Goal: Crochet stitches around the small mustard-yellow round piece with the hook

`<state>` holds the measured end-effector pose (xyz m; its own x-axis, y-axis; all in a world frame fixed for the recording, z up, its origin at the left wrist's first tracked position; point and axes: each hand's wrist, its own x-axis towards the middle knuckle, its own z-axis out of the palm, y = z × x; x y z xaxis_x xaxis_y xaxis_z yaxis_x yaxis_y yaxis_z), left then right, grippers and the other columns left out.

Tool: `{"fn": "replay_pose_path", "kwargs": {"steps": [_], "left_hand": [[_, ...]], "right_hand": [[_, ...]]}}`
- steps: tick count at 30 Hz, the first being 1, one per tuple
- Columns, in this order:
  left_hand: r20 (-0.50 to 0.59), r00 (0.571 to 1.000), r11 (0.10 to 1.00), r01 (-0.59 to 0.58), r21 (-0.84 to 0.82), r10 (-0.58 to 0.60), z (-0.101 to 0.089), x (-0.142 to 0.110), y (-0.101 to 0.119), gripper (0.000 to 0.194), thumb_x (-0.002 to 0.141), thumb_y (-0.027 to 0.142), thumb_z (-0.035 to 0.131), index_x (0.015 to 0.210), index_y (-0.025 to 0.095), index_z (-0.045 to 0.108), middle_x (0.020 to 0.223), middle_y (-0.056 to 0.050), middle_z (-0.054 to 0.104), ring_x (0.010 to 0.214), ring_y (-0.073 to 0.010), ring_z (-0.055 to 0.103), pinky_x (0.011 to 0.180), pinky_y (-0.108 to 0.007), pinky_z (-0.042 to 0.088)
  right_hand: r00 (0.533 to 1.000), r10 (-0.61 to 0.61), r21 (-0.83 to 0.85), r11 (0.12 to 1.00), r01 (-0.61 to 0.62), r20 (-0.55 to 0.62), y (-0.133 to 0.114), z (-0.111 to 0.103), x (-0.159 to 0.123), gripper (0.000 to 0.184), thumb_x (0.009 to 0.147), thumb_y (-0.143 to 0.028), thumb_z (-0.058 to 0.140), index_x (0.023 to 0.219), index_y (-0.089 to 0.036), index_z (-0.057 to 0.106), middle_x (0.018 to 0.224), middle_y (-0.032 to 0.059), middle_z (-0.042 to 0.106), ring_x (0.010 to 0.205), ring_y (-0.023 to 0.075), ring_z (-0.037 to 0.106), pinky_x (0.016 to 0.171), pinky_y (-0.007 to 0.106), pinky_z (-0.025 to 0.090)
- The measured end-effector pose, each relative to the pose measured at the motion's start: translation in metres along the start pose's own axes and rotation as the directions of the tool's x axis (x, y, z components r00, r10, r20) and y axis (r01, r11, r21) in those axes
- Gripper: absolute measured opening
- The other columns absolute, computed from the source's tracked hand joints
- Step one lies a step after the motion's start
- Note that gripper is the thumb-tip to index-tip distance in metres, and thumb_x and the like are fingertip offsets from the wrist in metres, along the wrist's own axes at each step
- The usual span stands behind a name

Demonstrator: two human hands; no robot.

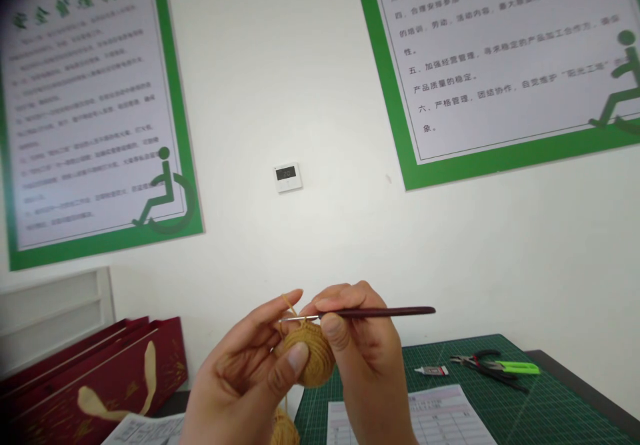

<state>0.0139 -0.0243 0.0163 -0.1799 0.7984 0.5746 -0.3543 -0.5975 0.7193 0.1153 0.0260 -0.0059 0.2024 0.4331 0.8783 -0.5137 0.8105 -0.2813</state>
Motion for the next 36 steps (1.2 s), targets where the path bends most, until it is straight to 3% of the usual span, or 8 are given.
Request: {"fn": "replay_pose_path", "kwargs": {"steps": [4, 13, 19, 24, 28, 31, 34, 36], "left_hand": [[-0.09, 0.996, 1.0, -0.018, 0.016, 0.019, 0.001, 0.0, 0.0, 0.032, 0.06, 0.018, 0.093, 0.09, 0.025, 0.085, 0.078, -0.003, 0.074, 0.07, -0.0148, 0.066, 0.066, -0.024, 0.057], [-0.108, 0.994, 1.0, 0.02, -0.009, -0.021, 0.001, -0.002, 0.003, 0.03, 0.059, 0.019, 0.093, 0.088, 0.023, 0.085, 0.074, -0.003, 0.072, 0.07, -0.0137, 0.064, 0.062, -0.02, 0.054], [-0.113, 0.994, 1.0, 0.012, -0.02, -0.014, 0.003, -0.002, 0.003, 0.031, 0.058, 0.02, 0.094, 0.087, 0.023, 0.085, 0.073, -0.003, 0.072, 0.07, -0.0129, 0.064, 0.063, -0.018, 0.053], [-0.104, 0.995, 1.0, 0.006, 0.001, -0.006, 0.003, -0.002, 0.004, 0.031, 0.059, 0.019, 0.094, 0.088, 0.023, 0.085, 0.073, -0.003, 0.073, 0.068, -0.013, 0.065, 0.061, -0.018, 0.053], [-0.097, 0.995, 1.0, -0.004, -0.011, 0.003, 0.002, -0.002, 0.005, 0.03, 0.059, 0.018, 0.093, 0.088, 0.023, 0.085, 0.074, -0.003, 0.074, 0.071, -0.0136, 0.066, 0.063, -0.018, 0.054], [-0.064, 0.998, 0.999, 0.026, -0.034, -0.028, 0.002, -0.003, 0.006, 0.031, 0.061, 0.016, 0.093, 0.09, 0.023, 0.085, 0.074, -0.004, 0.073, 0.07, -0.0134, 0.066, 0.063, -0.019, 0.054], [-0.005, 0.996, 0.994, 0.087, -0.066, -0.087, 0.002, -0.004, 0.006, 0.033, 0.06, 0.018, 0.094, 0.092, 0.023, 0.085, 0.074, -0.004, 0.073, 0.066, -0.0127, 0.065, 0.061, -0.019, 0.053], [0.022, 0.993, 0.989, 0.118, -0.089, -0.116, 0.002, -0.005, 0.006, 0.034, 0.059, 0.019, 0.095, 0.092, 0.023, 0.085, 0.073, -0.004, 0.073, 0.065, -0.0124, 0.065, 0.061, -0.019, 0.053]], "right_hand": [[0.999, 0.054, 0.021, 0.998, -0.054, -0.004, 0.0, -0.004, 0.0, 0.009, 0.098, -0.026, 0.058, 0.095, -0.025, 0.066, 0.088, 0.0003, 0.069, 0.084, 0.0125, 0.067, 0.076, 0.024, 0.056], [0.999, 0.052, 0.009, 0.999, -0.052, 0.008, -0.007, -0.011, 0.004, 0.012, 0.1, -0.034, 0.054, 0.095, -0.024, 0.061, 0.084, 0.0016, 0.072, 0.081, 0.015, 0.068, 0.075, 0.029, 0.054], [0.994, -0.072, -0.049, 0.996, 0.076, 0.078, -0.015, -0.016, 0.009, 0.009, 0.101, -0.03, 0.054, 0.098, -0.024, 0.06, 0.084, 0.0023, 0.071, 0.081, 0.0161, 0.07, 0.075, 0.031, 0.057], [0.973, -0.197, -0.199, 0.955, 0.219, 0.123, -0.023, -0.014, 0.01, 0.01, 0.1, -0.021, 0.052, 0.1, -0.022, 0.062, 0.083, 0.0031, 0.069, 0.08, 0.0185, 0.07, 0.07, 0.034, 0.058], [0.905, -0.351, -0.324, 0.85, 0.415, 0.239, -0.028, -0.015, 0.011, 0.016, 0.097, -0.014, 0.053, 0.106, -0.022, 0.064, 0.087, 0.0053, 0.072, 0.08, 0.0207, 0.07, 0.071, 0.041, 0.058], [0.808, -0.483, -0.471, 0.656, 0.59, 0.338, -0.03, -0.013, 0.009, 0.025, 0.091, -0.008, 0.055, 0.11, -0.023, 0.063, 0.088, 0.0073, 0.075, 0.076, 0.0212, 0.069, 0.066, 0.043, 0.058], [0.73, -0.574, -0.59, 0.462, 0.663, 0.371, -0.029, -0.009, 0.004, 0.031, 0.082, 0.0, 0.06, 0.101, -0.023, 0.066, 0.081, 0.0038, 0.073, 0.072, 0.0181, 0.066, 0.062, 0.037, 0.057], [0.726, -0.604, -0.591, 0.467, 0.658, 0.33, -0.026, -0.008, 0.001, 0.028, 0.082, 0.0, 0.06, 0.098, -0.022, 0.067, 0.083, 0.0029, 0.072, 0.074, 0.017, 0.066, 0.066, 0.037, 0.058]]}}
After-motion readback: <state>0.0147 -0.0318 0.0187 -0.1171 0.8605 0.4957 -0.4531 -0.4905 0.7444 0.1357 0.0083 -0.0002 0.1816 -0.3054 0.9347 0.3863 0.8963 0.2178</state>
